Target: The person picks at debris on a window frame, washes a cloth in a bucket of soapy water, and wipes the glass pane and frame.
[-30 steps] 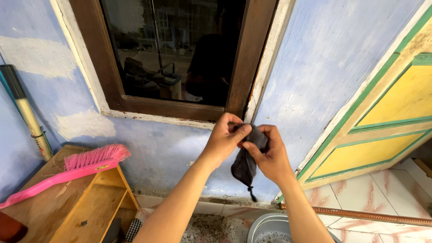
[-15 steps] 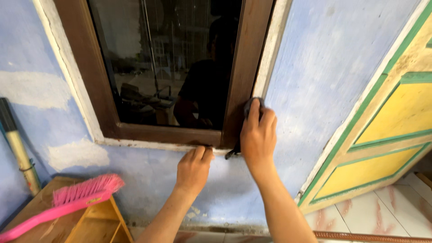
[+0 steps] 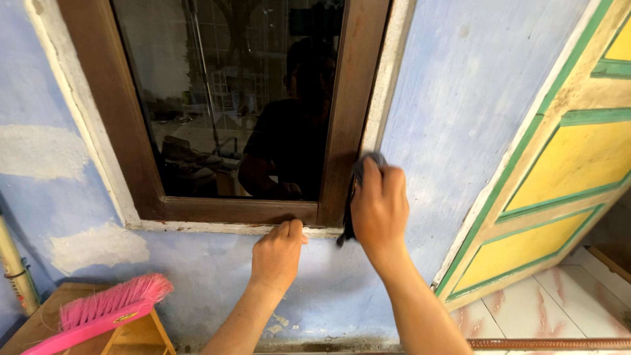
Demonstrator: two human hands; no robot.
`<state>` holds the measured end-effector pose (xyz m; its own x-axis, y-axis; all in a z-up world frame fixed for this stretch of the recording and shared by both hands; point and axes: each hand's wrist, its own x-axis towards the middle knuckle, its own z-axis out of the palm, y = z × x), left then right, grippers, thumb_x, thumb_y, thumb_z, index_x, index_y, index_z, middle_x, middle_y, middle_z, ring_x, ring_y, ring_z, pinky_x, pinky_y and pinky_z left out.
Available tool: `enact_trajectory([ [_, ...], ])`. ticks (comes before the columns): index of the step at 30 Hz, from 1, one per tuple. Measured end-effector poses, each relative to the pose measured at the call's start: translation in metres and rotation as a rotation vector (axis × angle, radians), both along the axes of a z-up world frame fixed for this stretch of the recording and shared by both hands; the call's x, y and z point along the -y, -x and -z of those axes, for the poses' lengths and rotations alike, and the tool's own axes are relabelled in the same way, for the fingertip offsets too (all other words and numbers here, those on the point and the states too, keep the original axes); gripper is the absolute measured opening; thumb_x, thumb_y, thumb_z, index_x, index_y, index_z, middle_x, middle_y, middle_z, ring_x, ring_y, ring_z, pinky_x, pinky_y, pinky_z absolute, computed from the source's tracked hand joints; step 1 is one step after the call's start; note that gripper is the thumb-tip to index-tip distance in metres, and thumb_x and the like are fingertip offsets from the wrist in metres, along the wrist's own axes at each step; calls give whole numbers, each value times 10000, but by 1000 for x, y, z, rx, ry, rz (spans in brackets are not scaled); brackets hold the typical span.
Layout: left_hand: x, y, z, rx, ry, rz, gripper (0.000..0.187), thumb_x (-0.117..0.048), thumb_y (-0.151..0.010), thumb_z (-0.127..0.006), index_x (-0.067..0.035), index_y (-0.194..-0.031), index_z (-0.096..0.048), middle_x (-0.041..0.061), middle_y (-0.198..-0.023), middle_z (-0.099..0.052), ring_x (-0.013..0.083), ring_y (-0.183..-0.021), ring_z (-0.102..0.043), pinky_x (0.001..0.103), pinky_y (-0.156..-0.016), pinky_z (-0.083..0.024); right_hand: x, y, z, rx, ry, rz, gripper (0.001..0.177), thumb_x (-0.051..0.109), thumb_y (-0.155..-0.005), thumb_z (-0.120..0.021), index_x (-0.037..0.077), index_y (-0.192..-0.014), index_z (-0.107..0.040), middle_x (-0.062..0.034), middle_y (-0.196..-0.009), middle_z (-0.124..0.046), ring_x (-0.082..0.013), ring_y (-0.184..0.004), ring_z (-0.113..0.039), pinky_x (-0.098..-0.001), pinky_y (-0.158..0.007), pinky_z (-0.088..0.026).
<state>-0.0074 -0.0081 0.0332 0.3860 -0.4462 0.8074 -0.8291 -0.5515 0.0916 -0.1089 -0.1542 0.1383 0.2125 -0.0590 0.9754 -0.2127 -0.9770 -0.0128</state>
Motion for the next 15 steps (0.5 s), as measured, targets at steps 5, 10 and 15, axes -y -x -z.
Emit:
enact_trajectory([
  [5, 0, -6, -4, -42, -88, -19, 177, -115, -837, -765, -67, -785, -603, 26, -692, -675, 133, -602, -683, 260, -467, -551, 9, 1, 9, -173, 323, 297, 492, -21, -784, -642, -87, -1272, -629, -156, -1009, -522, -277, -859, -548, -331, -770, -537],
  [10, -2, -5, -5, -44, -29, 26, 215, -155, -838, -775, -70, -743, -602, 31, -667, -677, 145, -596, -686, 277, -455, -541, 13, 15, 47, -376, 436, 277, 452, 18, -764, -633, -99, -1200, -652, -194, -1069, -554, -265, -871, -571, -311, -736, -533],
  [15, 0, -7, -7, -46, -34, 22, 243, -174, -855, -778, -66, -723, -605, 36, -650, -673, 140, -576, -678, 266, -440, -533, 21, 28, 28, -399, 492, 193, 375, 22, -856, -635, -98, -1210, -667, -228, -1173, -566, -249, -881, -585, -297, -753, -543],
])
